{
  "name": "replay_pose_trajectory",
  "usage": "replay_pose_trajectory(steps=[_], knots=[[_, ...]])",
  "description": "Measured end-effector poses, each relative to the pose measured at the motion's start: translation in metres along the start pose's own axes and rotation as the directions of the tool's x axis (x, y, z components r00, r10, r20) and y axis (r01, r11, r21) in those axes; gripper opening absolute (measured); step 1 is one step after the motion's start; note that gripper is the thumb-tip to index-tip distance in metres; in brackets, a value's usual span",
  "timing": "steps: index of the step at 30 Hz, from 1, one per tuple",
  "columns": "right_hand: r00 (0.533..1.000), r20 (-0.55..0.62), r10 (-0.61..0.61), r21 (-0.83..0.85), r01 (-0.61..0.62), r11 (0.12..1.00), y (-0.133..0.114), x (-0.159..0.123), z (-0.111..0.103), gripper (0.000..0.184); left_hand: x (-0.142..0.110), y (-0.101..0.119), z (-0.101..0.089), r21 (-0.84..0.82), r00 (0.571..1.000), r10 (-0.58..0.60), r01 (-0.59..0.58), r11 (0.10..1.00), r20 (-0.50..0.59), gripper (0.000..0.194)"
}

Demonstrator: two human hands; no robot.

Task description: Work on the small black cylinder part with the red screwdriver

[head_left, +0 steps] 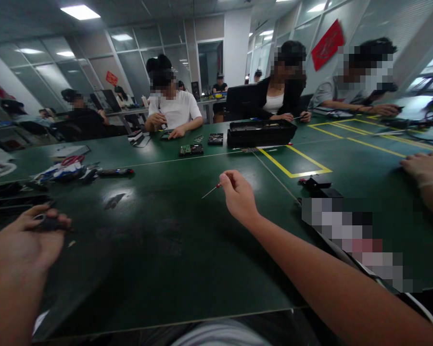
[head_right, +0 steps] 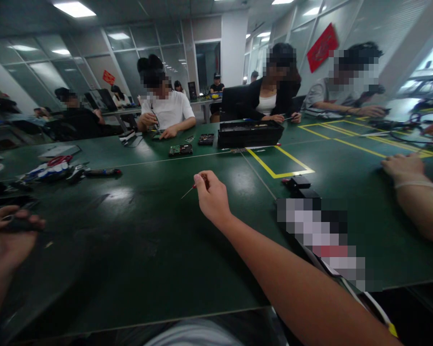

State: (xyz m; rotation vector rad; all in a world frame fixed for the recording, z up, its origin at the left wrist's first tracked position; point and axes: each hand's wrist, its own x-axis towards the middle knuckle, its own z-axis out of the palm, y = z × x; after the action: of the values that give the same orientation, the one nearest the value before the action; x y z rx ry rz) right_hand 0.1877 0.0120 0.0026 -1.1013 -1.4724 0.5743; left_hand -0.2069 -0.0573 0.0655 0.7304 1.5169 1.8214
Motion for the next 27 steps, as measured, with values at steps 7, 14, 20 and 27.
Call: replay_pose_trajectory(steps=[7,14,20,27], knots=[[0.999,0.034,0.022,-0.004,-0.022,1.000,0.006,0.001,0.001,0.028,-0.034,-0.043,0.117,-0.128,0.950,-0.060,0.104,0.986,0.305,0.041],[1.000,-0.024,0.009,-0.028,-0.009,1.000,0.003,0.002,-0.001,0.026,-0.064,-0.099,0.182,0.037,0.779,0.034,-0.072,0.997,0.626,0.043],[0.989,-0.104,-0.107,-0.082,0.099,0.992,-0.011,-0.004,-0.005,0.023,-0.074,-0.127,0.185,0.079,0.641,0.069,-0.199,0.977,0.765,0.047],[0.972,-0.189,-0.141,0.181,0.176,0.968,-0.010,-0.011,0.000,0.020,-0.071,-0.135,0.179,0.104,0.584,0.056,-0.238,0.966,0.810,0.040]])
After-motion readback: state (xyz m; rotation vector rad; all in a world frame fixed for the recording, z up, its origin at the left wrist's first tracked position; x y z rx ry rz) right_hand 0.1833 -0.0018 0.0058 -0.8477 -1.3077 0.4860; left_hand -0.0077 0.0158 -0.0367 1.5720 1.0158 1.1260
